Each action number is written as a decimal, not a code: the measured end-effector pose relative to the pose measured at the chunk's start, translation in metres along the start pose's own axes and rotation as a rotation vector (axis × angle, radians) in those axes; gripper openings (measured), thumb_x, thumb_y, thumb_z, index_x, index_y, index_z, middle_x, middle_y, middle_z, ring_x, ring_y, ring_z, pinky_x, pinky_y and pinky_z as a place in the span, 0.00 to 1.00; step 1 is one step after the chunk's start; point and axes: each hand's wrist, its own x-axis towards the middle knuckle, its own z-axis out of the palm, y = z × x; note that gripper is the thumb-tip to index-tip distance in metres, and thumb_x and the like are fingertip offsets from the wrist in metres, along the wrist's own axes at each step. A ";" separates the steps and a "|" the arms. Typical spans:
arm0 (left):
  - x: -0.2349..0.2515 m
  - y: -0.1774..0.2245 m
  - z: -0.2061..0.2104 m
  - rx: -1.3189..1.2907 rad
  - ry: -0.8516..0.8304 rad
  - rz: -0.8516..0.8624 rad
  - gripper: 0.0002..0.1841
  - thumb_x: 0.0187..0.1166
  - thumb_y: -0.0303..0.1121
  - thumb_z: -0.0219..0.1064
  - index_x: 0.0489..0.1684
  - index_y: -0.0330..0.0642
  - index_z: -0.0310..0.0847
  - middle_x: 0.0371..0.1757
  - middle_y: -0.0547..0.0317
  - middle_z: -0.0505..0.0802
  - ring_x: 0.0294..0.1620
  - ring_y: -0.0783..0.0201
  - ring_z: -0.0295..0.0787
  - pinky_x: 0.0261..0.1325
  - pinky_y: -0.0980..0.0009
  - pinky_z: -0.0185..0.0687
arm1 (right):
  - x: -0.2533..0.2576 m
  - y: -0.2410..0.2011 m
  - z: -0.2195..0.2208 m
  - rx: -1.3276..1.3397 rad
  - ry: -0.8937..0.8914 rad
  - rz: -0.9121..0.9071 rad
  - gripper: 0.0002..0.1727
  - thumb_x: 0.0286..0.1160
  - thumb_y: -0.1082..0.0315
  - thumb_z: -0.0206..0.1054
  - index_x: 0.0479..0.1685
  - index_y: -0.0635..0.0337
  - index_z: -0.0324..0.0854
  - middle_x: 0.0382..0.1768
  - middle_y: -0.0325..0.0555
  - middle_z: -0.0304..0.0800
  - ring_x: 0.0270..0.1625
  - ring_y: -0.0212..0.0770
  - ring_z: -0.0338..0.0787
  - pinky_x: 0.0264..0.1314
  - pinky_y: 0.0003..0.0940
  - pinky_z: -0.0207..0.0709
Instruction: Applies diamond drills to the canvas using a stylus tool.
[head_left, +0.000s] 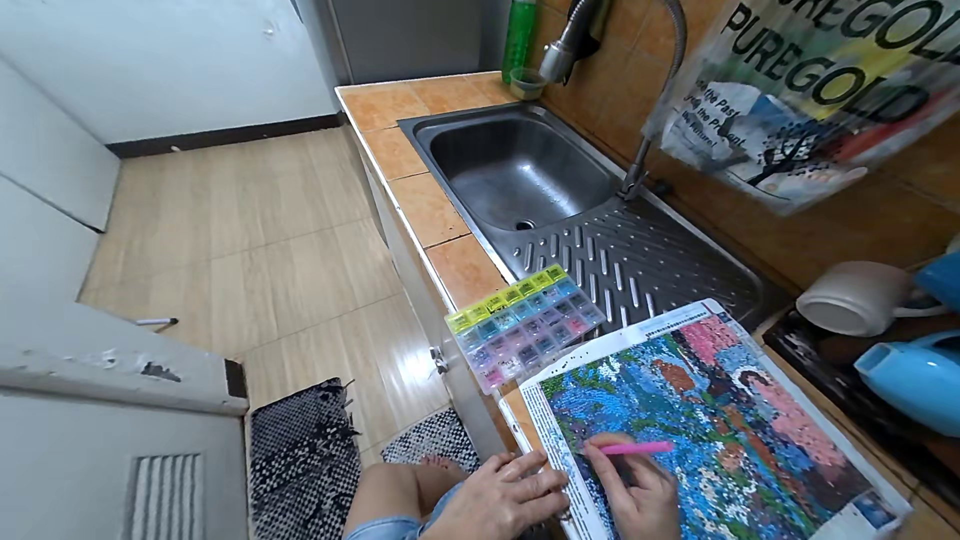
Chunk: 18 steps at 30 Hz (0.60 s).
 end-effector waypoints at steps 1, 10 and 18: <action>0.000 0.000 0.000 0.000 0.000 -0.001 0.24 0.68 0.13 0.64 0.59 0.50 0.90 0.71 0.59 0.91 0.78 0.49 0.81 0.71 0.52 0.80 | 0.000 0.001 0.000 0.005 0.001 -0.020 0.09 0.72 0.73 0.68 0.33 0.72 0.88 0.36 0.48 0.93 0.41 0.18 0.89 0.51 0.10 0.80; 0.000 0.000 0.001 0.004 0.004 -0.003 0.24 0.68 0.14 0.64 0.59 0.49 0.90 0.71 0.58 0.90 0.78 0.49 0.81 0.71 0.51 0.80 | -0.002 0.002 0.008 -0.090 0.026 -0.170 0.06 0.72 0.72 0.69 0.33 0.67 0.87 0.37 0.49 0.93 0.48 0.24 0.90 0.58 0.10 0.77; 0.001 0.000 0.000 0.004 0.003 0.000 0.25 0.67 0.13 0.64 0.58 0.49 0.90 0.70 0.57 0.91 0.78 0.49 0.81 0.71 0.51 0.80 | 0.002 -0.005 0.012 -0.145 0.067 -0.124 0.08 0.68 0.73 0.69 0.31 0.71 0.88 0.33 0.49 0.92 0.38 0.20 0.87 0.51 0.07 0.76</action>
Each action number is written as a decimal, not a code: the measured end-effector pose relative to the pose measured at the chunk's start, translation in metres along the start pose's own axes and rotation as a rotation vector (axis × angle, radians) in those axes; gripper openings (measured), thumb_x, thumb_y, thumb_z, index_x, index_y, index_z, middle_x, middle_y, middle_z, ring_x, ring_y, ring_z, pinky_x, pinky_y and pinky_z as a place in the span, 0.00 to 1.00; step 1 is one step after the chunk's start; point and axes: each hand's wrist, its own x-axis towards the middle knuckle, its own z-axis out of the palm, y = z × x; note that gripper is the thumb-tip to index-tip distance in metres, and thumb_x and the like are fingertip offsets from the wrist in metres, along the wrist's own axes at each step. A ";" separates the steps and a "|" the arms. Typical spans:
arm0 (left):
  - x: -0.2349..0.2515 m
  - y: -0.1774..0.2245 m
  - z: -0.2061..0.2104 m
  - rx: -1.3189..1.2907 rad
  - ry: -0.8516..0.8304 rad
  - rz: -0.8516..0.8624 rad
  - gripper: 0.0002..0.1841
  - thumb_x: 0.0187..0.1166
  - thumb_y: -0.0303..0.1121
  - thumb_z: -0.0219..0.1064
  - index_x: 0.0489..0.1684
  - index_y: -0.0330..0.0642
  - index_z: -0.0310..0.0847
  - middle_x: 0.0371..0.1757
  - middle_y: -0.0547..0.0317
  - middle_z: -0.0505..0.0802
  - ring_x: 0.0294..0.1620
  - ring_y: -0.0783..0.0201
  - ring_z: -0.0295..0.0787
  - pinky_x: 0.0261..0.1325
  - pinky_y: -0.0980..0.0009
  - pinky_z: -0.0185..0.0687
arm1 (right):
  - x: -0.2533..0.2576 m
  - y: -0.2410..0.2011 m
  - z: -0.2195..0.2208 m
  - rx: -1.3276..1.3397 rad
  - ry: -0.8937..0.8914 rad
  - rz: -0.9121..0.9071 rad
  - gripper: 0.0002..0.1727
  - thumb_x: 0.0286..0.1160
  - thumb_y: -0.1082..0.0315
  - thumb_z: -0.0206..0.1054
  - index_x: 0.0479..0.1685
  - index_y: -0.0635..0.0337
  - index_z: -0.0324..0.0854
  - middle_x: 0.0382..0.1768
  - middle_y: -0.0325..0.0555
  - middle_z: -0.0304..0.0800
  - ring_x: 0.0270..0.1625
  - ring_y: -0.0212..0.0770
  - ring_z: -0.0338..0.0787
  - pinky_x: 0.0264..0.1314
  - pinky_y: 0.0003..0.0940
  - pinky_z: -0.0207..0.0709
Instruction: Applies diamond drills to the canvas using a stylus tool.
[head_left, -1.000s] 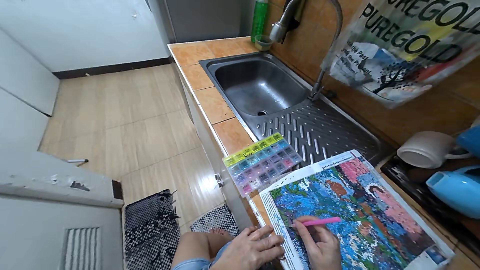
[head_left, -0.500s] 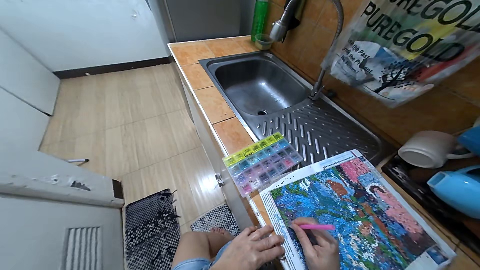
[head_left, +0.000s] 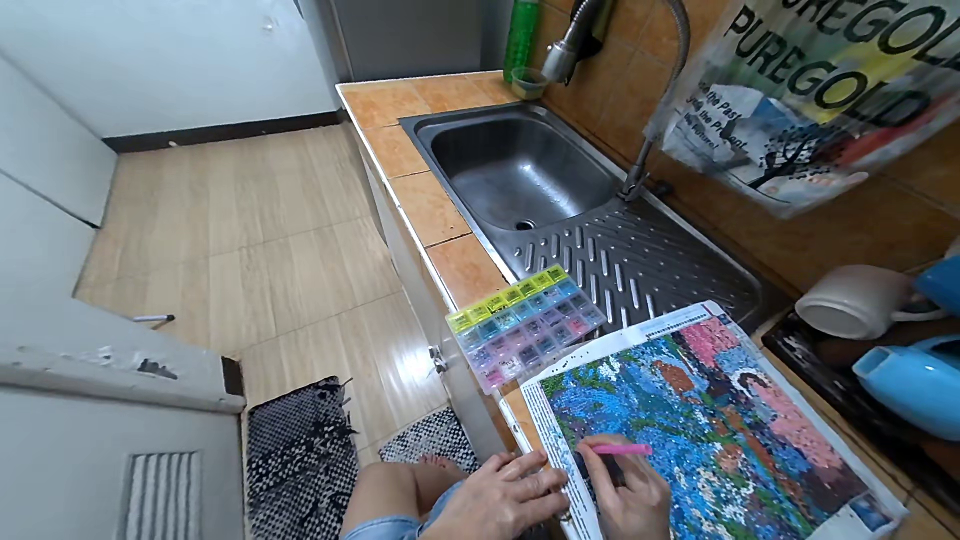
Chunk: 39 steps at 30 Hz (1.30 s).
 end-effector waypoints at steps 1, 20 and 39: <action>0.000 0.000 0.000 0.000 0.000 0.000 0.25 0.66 0.13 0.64 0.59 0.49 0.90 0.70 0.57 0.91 0.78 0.49 0.82 0.71 0.51 0.80 | 0.001 -0.001 0.000 -0.014 0.006 0.006 0.08 0.67 0.73 0.69 0.31 0.71 0.88 0.32 0.49 0.92 0.37 0.20 0.87 0.50 0.07 0.76; -0.001 -0.003 0.001 -0.033 -0.021 0.018 0.26 0.64 0.12 0.66 0.61 0.48 0.90 0.71 0.56 0.90 0.78 0.47 0.81 0.72 0.50 0.80 | 0.074 0.021 -0.011 0.287 0.121 0.420 0.06 0.75 0.75 0.62 0.43 0.71 0.80 0.31 0.37 0.90 0.32 0.24 0.91 0.39 0.20 0.87; -0.002 -0.001 0.000 -0.017 -0.012 0.008 0.25 0.66 0.13 0.64 0.60 0.48 0.90 0.71 0.57 0.90 0.79 0.49 0.80 0.73 0.52 0.78 | 0.093 0.045 0.020 0.071 0.048 0.305 0.09 0.76 0.72 0.67 0.44 0.71 0.86 0.33 0.47 0.90 0.31 0.29 0.89 0.39 0.24 0.84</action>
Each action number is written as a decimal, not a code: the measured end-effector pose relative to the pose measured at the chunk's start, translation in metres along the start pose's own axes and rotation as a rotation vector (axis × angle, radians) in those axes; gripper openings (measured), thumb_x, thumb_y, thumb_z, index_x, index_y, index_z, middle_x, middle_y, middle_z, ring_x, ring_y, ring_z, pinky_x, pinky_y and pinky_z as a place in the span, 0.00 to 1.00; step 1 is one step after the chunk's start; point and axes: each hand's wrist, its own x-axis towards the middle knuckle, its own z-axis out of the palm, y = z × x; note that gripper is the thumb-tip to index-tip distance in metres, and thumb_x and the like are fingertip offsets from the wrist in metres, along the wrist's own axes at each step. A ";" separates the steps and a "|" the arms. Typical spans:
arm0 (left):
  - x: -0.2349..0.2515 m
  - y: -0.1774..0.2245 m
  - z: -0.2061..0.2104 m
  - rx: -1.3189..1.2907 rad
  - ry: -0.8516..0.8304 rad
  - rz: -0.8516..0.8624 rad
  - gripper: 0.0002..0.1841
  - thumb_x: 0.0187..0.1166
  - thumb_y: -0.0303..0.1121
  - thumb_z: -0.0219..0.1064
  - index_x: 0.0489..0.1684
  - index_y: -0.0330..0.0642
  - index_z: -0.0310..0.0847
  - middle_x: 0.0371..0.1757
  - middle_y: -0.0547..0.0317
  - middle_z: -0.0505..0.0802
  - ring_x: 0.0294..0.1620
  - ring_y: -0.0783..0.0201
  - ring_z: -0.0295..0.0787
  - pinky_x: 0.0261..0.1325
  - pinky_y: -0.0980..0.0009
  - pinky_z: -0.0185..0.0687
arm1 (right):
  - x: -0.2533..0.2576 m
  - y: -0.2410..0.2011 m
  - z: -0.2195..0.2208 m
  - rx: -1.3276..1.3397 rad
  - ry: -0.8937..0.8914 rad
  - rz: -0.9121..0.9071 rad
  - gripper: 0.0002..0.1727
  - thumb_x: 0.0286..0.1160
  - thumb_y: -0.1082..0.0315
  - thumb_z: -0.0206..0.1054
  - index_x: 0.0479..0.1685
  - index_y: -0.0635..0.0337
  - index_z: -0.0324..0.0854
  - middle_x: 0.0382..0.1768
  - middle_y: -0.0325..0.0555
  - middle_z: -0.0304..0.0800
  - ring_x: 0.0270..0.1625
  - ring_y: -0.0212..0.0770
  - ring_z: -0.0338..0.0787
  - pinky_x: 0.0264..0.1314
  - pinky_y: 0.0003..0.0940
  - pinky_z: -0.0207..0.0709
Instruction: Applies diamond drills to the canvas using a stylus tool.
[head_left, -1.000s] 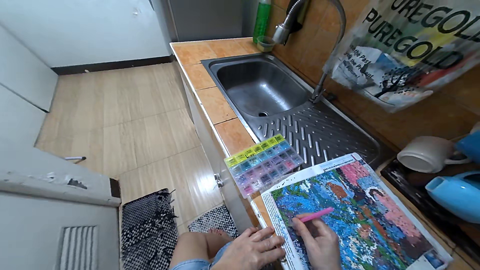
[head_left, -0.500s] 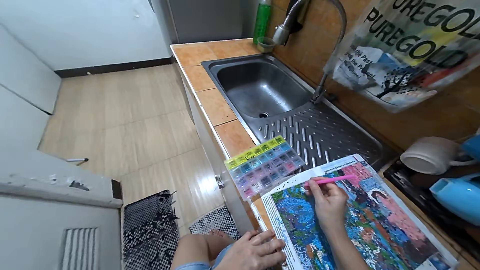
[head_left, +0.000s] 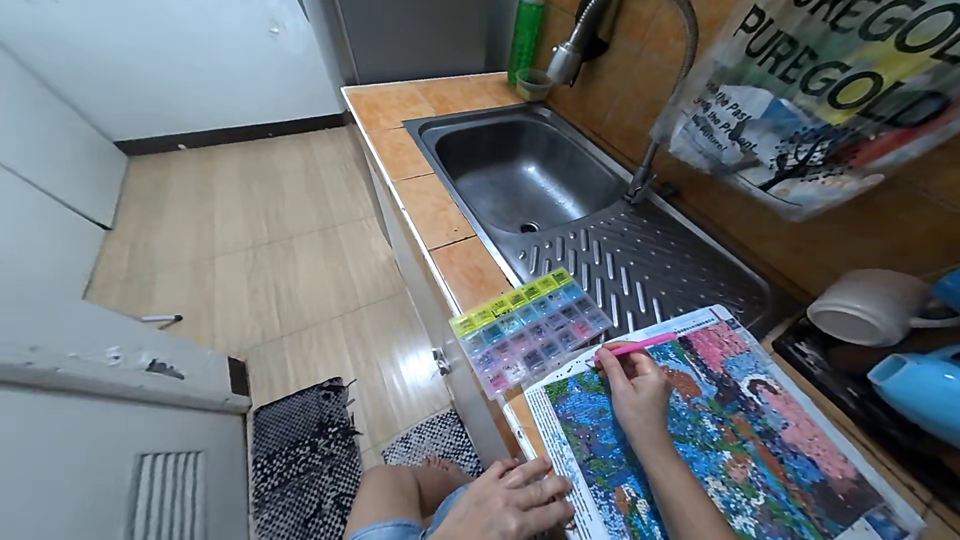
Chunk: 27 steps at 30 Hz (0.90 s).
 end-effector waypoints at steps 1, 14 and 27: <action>0.000 0.000 0.000 0.004 0.000 0.000 0.26 0.66 0.13 0.64 0.60 0.48 0.90 0.71 0.57 0.90 0.79 0.49 0.80 0.73 0.52 0.78 | 0.000 0.000 0.000 -0.017 0.002 -0.005 0.09 0.76 0.72 0.67 0.44 0.71 0.86 0.33 0.48 0.90 0.31 0.30 0.89 0.39 0.25 0.84; 0.000 0.001 0.000 0.013 -0.003 -0.007 0.26 0.66 0.13 0.65 0.60 0.49 0.90 0.71 0.58 0.90 0.79 0.49 0.80 0.73 0.52 0.79 | 0.000 0.003 0.001 -0.042 0.012 -0.043 0.08 0.75 0.72 0.67 0.42 0.71 0.87 0.34 0.49 0.91 0.31 0.32 0.90 0.38 0.27 0.85; 0.000 0.001 0.000 0.026 0.002 -0.004 0.26 0.66 0.13 0.64 0.60 0.49 0.90 0.71 0.58 0.90 0.79 0.50 0.80 0.73 0.53 0.78 | 0.002 0.003 0.002 -0.062 -0.009 -0.019 0.07 0.76 0.73 0.68 0.43 0.70 0.87 0.33 0.50 0.90 0.31 0.34 0.89 0.39 0.30 0.85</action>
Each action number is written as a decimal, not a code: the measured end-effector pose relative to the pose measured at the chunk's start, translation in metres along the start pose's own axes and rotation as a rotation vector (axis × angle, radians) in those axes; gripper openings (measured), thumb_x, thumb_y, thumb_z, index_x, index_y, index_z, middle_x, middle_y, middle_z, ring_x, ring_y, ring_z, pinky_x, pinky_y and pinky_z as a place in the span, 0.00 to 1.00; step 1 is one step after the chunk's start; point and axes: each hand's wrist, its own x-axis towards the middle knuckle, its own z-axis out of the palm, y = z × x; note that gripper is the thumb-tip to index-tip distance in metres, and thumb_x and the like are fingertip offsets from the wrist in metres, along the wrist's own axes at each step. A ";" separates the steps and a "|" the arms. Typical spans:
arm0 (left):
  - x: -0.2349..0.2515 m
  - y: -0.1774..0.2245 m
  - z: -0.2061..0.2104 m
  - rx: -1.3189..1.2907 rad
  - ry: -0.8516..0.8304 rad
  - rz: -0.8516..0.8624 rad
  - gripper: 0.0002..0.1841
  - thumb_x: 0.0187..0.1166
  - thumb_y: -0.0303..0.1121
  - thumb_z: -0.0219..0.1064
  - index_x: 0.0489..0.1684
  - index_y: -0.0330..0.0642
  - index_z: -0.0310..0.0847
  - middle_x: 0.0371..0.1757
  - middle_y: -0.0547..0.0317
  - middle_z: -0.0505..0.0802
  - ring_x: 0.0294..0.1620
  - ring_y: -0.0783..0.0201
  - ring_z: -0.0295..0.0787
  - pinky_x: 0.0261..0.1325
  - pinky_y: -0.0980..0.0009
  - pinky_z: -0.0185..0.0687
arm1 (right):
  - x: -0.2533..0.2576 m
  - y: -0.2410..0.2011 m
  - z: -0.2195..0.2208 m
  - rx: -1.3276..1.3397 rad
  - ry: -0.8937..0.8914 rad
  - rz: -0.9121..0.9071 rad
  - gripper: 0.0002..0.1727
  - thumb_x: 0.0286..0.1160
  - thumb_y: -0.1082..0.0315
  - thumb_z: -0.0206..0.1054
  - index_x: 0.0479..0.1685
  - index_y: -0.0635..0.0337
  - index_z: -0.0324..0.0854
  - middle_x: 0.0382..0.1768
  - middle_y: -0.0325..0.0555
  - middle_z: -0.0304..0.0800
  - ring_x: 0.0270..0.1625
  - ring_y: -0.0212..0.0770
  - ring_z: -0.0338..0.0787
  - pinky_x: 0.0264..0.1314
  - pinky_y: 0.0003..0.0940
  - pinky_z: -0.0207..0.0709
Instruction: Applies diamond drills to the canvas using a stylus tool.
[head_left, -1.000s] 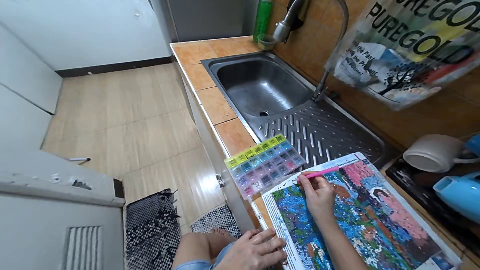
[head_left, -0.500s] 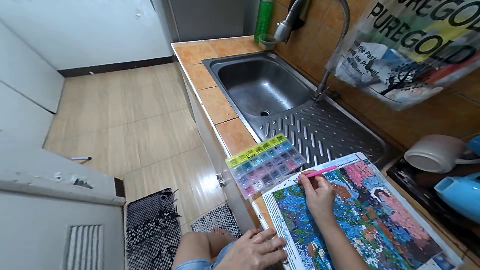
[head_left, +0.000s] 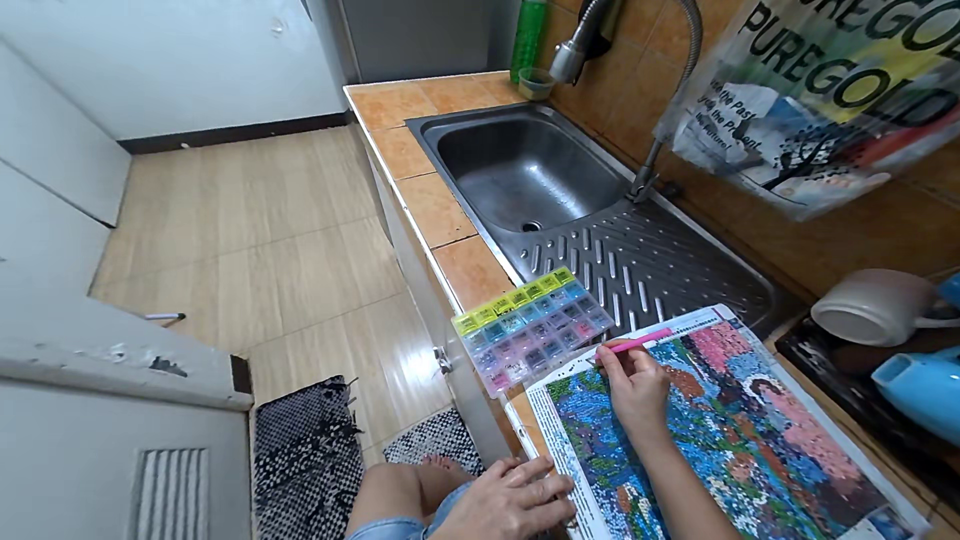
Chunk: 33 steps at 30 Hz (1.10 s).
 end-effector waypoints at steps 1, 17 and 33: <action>0.000 0.000 0.000 0.001 -0.001 0.002 0.26 0.66 0.13 0.64 0.60 0.49 0.90 0.71 0.58 0.90 0.79 0.50 0.80 0.73 0.53 0.78 | 0.000 0.000 0.000 0.000 0.000 -0.001 0.07 0.76 0.74 0.68 0.42 0.71 0.87 0.33 0.50 0.90 0.30 0.34 0.89 0.38 0.30 0.85; 0.001 -0.001 -0.001 -0.017 -0.004 -0.001 0.25 0.67 0.13 0.65 0.60 0.50 0.90 0.71 0.58 0.90 0.78 0.49 0.81 0.72 0.51 0.79 | -0.018 -0.022 -0.029 0.382 -0.047 0.269 0.04 0.78 0.78 0.61 0.43 0.68 0.81 0.30 0.39 0.91 0.30 0.29 0.92 0.37 0.23 0.88; 0.000 -0.002 -0.001 -0.013 -0.009 0.002 0.26 0.66 0.12 0.65 0.60 0.50 0.90 0.72 0.58 0.90 0.79 0.49 0.80 0.72 0.51 0.79 | -0.096 -0.041 -0.046 0.375 -0.109 0.321 0.05 0.76 0.80 0.60 0.44 0.70 0.80 0.32 0.35 0.91 0.32 0.23 0.91 0.36 0.19 0.87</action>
